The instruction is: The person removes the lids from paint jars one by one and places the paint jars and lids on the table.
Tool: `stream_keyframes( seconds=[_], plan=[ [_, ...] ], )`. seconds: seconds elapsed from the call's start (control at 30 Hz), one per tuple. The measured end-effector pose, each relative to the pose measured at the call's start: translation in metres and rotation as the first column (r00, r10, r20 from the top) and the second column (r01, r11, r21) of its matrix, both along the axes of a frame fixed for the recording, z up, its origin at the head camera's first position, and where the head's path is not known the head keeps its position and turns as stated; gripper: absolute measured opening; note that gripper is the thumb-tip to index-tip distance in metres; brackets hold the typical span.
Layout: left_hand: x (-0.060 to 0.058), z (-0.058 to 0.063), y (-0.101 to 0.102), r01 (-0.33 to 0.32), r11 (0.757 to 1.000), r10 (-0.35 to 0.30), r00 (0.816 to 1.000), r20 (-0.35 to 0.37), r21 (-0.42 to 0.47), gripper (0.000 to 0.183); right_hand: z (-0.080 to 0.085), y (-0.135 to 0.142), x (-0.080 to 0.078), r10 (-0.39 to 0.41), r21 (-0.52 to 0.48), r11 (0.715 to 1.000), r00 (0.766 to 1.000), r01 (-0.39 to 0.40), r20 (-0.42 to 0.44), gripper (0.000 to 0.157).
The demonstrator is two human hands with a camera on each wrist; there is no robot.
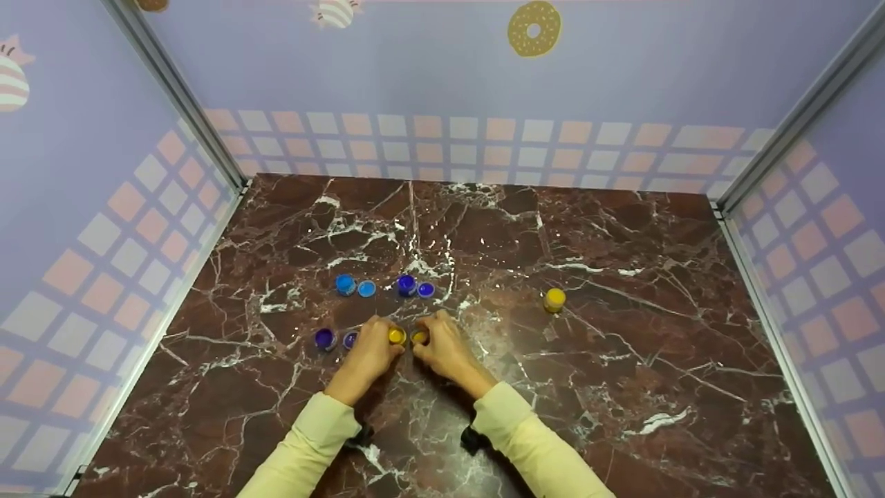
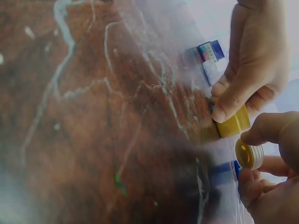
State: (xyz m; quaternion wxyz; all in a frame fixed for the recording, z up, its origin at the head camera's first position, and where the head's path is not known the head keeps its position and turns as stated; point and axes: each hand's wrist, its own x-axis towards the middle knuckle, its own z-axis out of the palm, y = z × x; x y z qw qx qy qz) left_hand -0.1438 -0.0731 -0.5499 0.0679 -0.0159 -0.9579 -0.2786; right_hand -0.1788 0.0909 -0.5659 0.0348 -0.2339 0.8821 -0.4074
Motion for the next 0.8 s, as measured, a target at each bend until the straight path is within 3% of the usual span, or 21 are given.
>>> stream_keyframes(
  seconds=[0.4,0.8],
  plan=[
    [-0.0022,-0.0021,0.0017,-0.014,1.000,0.014,1.000,0.009,0.003,0.024,-0.0062,-0.0002,0.0011,0.048,0.054,0.998,0.996,-0.043,-0.078,0.045],
    [-0.0031,-0.0006,0.0017,-0.012,1.000,0.012,1.000,0.020,0.026,0.026,-0.0100,0.0041,-0.0036,0.074,0.009,0.997,0.994,-0.074,-0.078,0.035]
  ],
)
